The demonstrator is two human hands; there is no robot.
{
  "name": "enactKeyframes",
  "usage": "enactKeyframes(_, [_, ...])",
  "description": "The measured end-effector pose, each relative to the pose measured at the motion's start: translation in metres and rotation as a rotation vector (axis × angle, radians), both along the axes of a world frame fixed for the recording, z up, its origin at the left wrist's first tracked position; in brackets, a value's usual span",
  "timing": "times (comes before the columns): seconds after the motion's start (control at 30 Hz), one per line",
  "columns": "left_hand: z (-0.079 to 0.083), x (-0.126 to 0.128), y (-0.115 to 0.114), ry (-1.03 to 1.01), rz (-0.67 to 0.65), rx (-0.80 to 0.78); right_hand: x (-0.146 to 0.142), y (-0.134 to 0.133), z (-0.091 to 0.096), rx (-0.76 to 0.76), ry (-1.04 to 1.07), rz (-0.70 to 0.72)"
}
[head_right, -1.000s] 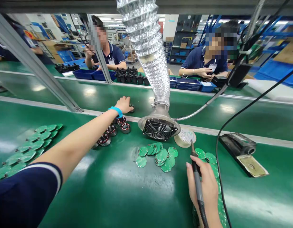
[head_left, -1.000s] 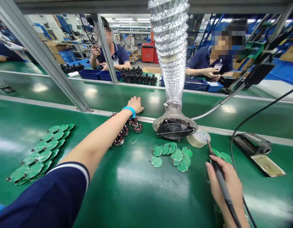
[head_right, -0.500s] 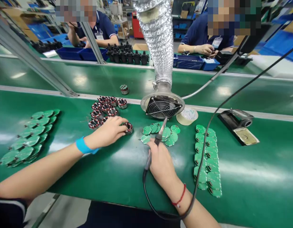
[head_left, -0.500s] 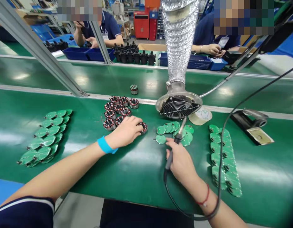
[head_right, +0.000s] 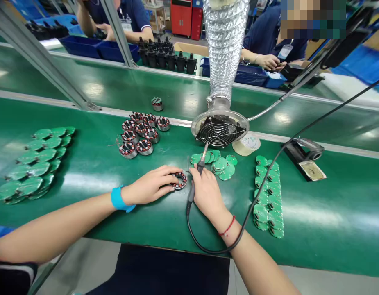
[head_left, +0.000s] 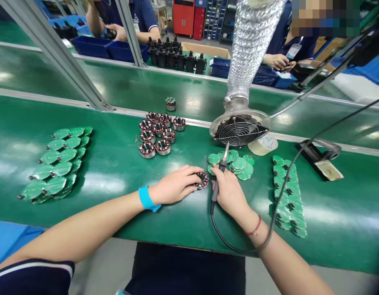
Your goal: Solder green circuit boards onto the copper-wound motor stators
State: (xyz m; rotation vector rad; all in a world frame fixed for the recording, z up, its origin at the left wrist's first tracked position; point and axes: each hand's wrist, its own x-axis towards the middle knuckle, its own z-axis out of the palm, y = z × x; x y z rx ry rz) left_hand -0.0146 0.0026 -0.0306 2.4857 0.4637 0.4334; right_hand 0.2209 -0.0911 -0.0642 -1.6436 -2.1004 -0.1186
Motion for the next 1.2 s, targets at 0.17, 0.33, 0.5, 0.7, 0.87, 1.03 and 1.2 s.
enactKeyframes(0.17, [0.003, 0.001, 0.002, -0.076, 0.007, -0.169, 0.002, 0.006, -0.002, 0.005, 0.011, -0.055])
enactKeyframes(0.33, [0.005, 0.004, 0.003, -0.112, 0.087, -0.313, 0.0, 0.018, -0.001, -0.001, 0.007, -0.041])
enactKeyframes(0.5, [0.009, 0.009, 0.024, -0.101, 0.203, -0.422, -0.007, 0.02, -0.004, -0.029, -0.003, -0.01])
enactKeyframes(0.7, [0.015, 0.059, 0.064, 0.208, 0.283, -0.36, 0.016, -0.007, 0.007, 0.077, 0.05, -0.147])
enactKeyframes(0.87, [0.014, 0.112, 0.067, 0.287, 0.218, -0.343, 0.049, 0.002, 0.012, 0.068, 0.117, -0.356])
enactKeyframes(1.03, [0.016, 0.131, 0.055, 0.298, 0.177, -0.368, 0.052, -0.001, 0.009, 0.016, 0.144, -0.364])
enactKeyframes(1.2, [0.019, 0.125, 0.057, 0.284, 0.114, -0.44, 0.047, -0.003, 0.012, -0.046, 0.158, -0.355])
